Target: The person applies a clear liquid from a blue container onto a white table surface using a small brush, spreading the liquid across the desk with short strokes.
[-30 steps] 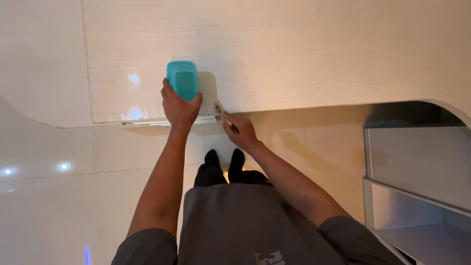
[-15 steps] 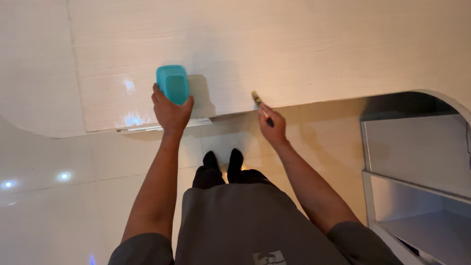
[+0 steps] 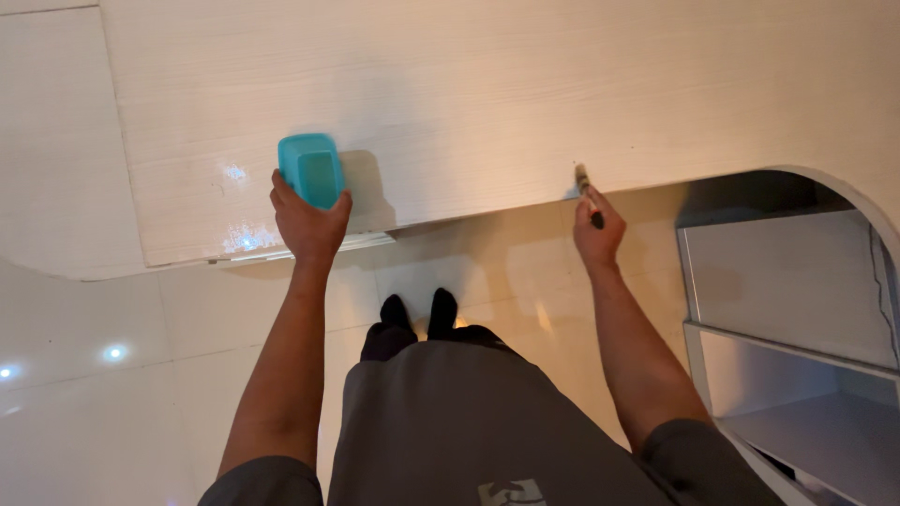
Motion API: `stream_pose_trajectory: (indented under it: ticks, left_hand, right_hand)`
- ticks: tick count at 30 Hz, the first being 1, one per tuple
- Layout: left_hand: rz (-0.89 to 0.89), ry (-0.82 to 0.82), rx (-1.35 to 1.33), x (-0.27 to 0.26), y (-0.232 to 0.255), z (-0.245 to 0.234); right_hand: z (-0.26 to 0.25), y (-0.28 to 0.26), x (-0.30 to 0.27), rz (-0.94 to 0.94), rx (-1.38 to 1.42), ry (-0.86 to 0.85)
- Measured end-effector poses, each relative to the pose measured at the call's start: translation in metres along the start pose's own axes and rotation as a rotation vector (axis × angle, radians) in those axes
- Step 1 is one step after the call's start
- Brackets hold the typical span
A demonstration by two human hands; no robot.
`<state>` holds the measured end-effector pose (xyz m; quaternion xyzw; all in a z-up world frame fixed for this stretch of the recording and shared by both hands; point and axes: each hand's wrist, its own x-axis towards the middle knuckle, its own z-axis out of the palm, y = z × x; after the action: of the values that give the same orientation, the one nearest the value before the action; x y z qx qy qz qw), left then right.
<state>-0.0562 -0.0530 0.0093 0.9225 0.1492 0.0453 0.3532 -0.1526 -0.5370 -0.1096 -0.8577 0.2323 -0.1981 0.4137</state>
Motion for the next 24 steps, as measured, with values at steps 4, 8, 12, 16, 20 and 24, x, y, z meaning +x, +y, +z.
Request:
stream_pose_trajectory:
  ticks: [4,8,12,16,20,24]
  left_hand:
    - [-0.038,-0.025,-0.037,0.002,0.0,0.002]
    - [-0.044,-0.013,-0.027,0.001,-0.002,0.002]
    - [-0.058,-0.003,-0.063,0.003,-0.005,0.004]
    - [-0.057,-0.002,-0.076,0.01,-0.006,0.005]
    - [-0.05,-0.001,-0.086,0.02,0.0,0.002]
    - [-0.069,-0.036,-0.108,0.033,0.006,0.0]
  right_hand:
    - [-0.016,0.001,0.02,-0.275,-0.066,0.051]
    - [-0.028,-0.02,0.026,0.003,-0.301,-0.076]
    - [-0.003,-0.039,0.012,-0.406,-0.211,-0.014]
    - [0.037,-0.076,-0.014,-0.42,-0.195,-0.106]
    - [0.071,-0.129,-0.036,-0.402,-0.133,-0.236]
    - [0.094,-0.178,-0.055,-0.466,-0.084,-0.333]
